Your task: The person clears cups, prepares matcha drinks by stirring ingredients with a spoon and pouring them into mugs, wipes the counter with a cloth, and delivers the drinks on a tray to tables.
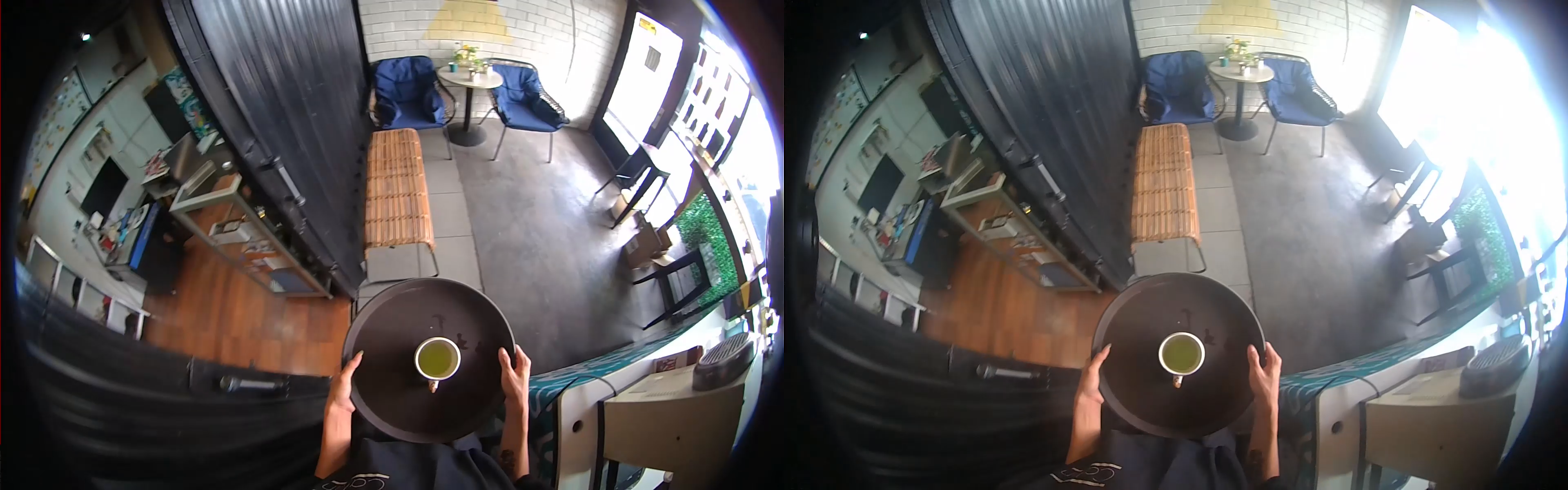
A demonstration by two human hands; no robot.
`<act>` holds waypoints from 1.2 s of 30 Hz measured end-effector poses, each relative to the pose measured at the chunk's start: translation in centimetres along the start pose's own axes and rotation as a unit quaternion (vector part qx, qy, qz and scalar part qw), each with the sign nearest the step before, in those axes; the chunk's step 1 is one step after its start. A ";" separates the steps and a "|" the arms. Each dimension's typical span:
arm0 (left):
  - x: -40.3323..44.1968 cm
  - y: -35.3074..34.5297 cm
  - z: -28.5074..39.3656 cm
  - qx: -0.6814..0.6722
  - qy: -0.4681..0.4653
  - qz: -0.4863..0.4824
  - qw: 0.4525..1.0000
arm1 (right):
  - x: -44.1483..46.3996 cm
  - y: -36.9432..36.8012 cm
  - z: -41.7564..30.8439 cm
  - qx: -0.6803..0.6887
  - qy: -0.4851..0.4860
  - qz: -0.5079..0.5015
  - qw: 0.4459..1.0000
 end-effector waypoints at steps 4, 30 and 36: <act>8.4 -1.4 -1.1 0.070 0.042 0.002 0.997 | 4.9 -0.7 -0.3 -0.034 -0.021 0.033 0.999; 50.0 -39.3 4.4 0.175 0.150 -0.155 0.961 | 47.4 -3.8 -2.7 0.049 -0.099 0.188 0.976; 57.9 -48.5 1.3 0.137 0.171 -0.140 0.966 | 62.9 0.0 -1.4 -0.018 -0.023 0.171 0.985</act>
Point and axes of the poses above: each hand's wrist, its own x-axis towards the middle knuckle, its own y-axis out of the back of the hand, z = x × y, the point moved 7 cm from there along x, towards the middle knuckle, and after that the axes turned 3 degrees about z, right-handed, at the moved point
